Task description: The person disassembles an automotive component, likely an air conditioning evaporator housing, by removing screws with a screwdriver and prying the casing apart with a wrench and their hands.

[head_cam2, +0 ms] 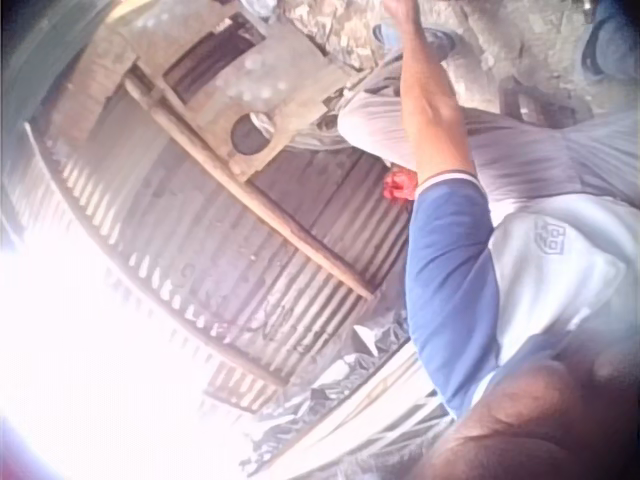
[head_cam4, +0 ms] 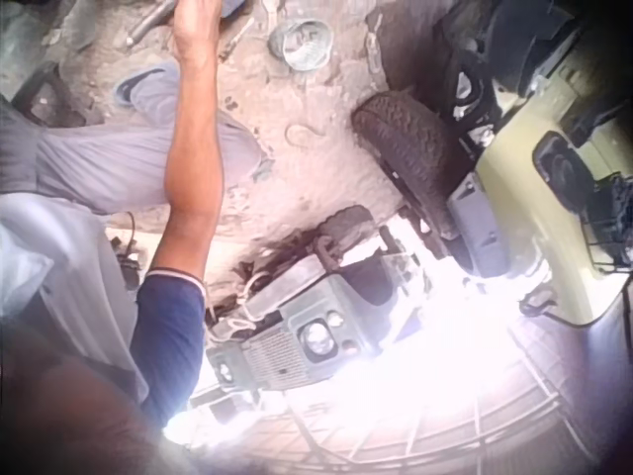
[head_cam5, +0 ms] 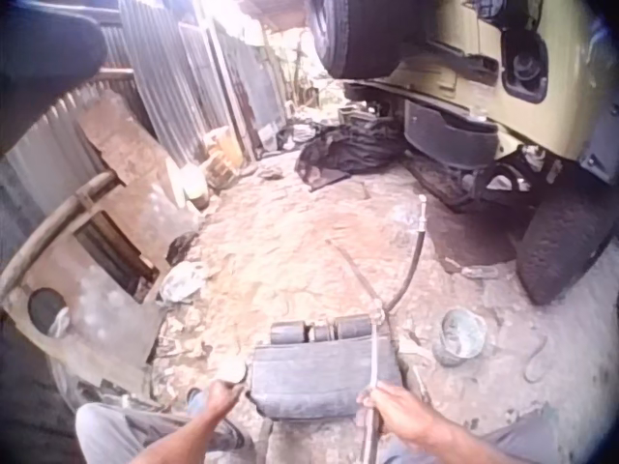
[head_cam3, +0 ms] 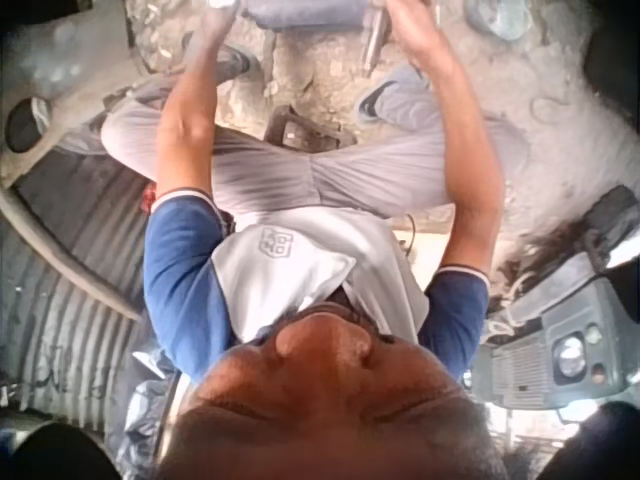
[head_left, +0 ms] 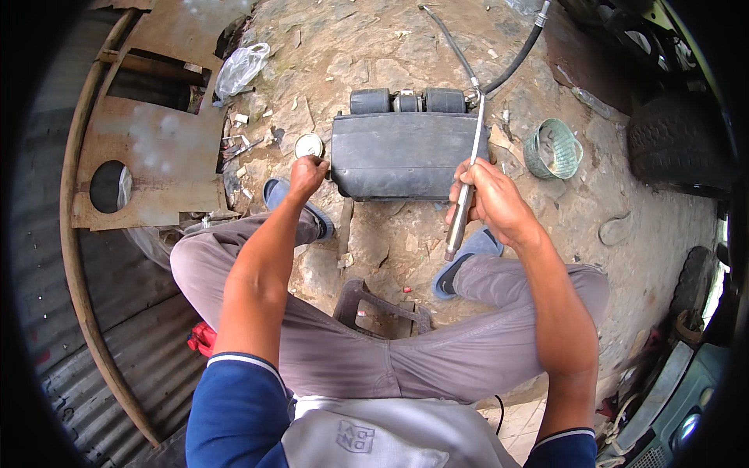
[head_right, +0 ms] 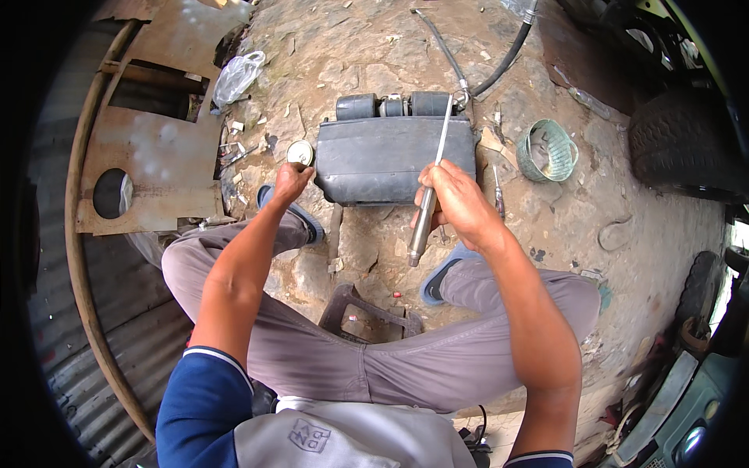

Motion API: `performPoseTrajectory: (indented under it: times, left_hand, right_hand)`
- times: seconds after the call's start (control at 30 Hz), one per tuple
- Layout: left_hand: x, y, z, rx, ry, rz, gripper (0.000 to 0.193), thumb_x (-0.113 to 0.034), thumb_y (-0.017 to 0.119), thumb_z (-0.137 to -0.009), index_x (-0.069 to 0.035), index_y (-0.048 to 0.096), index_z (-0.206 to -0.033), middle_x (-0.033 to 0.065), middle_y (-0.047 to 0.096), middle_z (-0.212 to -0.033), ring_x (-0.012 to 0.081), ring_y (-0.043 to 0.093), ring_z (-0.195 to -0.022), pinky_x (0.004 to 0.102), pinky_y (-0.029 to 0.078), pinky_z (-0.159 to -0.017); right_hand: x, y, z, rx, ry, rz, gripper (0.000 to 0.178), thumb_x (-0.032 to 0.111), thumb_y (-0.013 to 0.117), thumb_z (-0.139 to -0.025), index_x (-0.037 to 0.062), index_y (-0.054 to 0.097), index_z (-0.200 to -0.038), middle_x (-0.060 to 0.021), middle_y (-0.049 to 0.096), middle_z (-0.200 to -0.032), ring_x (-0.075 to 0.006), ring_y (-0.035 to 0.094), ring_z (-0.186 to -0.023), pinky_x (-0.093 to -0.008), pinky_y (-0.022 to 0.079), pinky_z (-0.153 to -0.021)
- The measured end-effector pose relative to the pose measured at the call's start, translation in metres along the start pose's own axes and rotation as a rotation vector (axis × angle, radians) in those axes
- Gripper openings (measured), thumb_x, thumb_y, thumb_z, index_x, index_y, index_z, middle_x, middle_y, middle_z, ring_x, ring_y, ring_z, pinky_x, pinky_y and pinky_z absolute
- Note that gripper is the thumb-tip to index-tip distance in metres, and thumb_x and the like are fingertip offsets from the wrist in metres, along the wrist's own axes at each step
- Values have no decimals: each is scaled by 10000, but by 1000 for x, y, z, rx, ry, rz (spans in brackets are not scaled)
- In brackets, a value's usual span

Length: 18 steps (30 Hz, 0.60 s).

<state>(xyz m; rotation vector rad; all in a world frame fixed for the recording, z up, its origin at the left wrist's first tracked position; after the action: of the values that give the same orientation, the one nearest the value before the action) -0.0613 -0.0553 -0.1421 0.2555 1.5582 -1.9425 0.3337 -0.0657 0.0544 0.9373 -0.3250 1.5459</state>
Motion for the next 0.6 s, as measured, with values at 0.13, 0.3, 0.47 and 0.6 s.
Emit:
performPoseTrajectory:
  times: [0.13, 0.3, 0.47, 0.6]
  left_hand:
    - [82, 37, 27, -105, -628, 700, 327, -271, 710, -905, 27, 666, -1034, 94, 685, -754, 200, 664, -623, 340, 492, -538]
    - [53, 95, 64, 0, -839, 1008, 748, -584, 637, -921, -34, 502, -1410, 174, 610, -1284, 300, 639, -1111, 443, 516, -854]
    - [27, 94, 63, 76, -854, 1181, 1088, -810, 534, -844, -94, 212, -1597, 240, 299, -1593, 411, 398, -1418, 547, 369, -1096]
    - [35, 98, 54, 140, -795, 1283, 1099, -830, 535, -825, -133, 205, -1608, 209, 252, -1622, 397, 325, -1458, 543, 301, -1132]
  right_hand:
    - [-12, 8, -15, -43, 20, 64, 196, 259, 553, -993, 68, 528, -1031, -34, 524, -720, -122, 488, -493, -295, 451, -452]
    - [-29, -14, -35, -273, -29, 288, 270, 201, 625, -966, 52, 524, -1168, -11, 509, -650, -95, 473, -433, -272, 403, -377]
    - [-82, -100, -82, -578, 40, 301, 340, 251, 606, -990, 57, 522, -1257, -34, 546, -712, -118, 509, -450, -285, 423, -376]
    - [-118, -144, -108, -747, 72, 340, 385, 353, 601, -997, 66, 526, -1242, -42, 554, -749, -125, 474, -435, -287, 401, -361]
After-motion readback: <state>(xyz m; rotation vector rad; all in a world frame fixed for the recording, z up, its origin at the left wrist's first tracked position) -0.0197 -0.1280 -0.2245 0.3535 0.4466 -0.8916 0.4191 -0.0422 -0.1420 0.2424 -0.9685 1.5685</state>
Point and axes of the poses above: each hand's wrist, its own z-axis away from the middle knuckle, its own y-axis out of the palm, x = y × z, the point moved 3 cm from there along -z, towards the middle knuckle
